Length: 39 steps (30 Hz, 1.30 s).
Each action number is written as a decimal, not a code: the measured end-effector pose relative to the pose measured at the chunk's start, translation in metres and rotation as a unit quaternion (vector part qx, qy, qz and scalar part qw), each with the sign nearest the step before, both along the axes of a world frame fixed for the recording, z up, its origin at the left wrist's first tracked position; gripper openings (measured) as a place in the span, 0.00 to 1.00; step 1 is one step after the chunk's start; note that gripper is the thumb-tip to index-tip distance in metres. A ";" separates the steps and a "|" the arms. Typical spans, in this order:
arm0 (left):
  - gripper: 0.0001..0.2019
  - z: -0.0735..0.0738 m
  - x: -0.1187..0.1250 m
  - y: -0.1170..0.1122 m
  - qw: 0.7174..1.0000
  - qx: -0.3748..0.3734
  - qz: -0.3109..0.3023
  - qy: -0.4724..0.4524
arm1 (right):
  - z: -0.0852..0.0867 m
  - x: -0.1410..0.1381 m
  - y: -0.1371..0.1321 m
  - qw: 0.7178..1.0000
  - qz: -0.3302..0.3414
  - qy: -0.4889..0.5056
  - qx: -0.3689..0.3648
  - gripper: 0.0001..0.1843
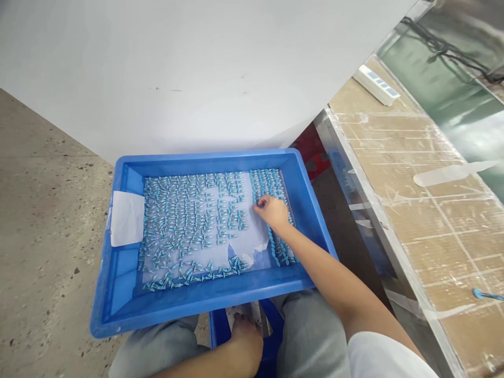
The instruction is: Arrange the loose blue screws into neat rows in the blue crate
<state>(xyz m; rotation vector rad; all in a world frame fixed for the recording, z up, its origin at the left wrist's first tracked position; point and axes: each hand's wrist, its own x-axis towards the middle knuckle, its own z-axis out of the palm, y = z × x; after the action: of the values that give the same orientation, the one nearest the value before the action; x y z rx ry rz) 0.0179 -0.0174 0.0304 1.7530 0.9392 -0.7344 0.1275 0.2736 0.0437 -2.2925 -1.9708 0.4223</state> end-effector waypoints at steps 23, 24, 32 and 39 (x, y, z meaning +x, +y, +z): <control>0.47 -0.003 0.000 -0.008 0.999 0.039 0.022 0.015 | 0.007 -0.042 -0.019 0.994 0.058 0.085 -0.027 0.14; 0.47 -0.004 0.001 -0.010 0.997 0.058 0.045 0.016 | 0.006 -0.044 -0.017 0.994 0.062 0.086 -0.030 0.13; 0.48 -0.006 0.001 -0.009 0.999 0.039 -0.022 0.014 | 0.005 -0.034 -0.015 0.997 0.055 0.046 -0.043 0.09; 0.44 -0.010 0.000 -0.012 0.999 0.034 -0.030 0.004 | 0.006 -0.020 -0.021 0.998 0.045 0.016 -0.045 0.09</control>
<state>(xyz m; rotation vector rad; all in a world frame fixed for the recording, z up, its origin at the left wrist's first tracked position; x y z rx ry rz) 0.0178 -0.0290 0.0205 1.8470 0.9298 -0.7569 0.1079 0.2529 0.0495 -2.2401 -2.0857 0.5623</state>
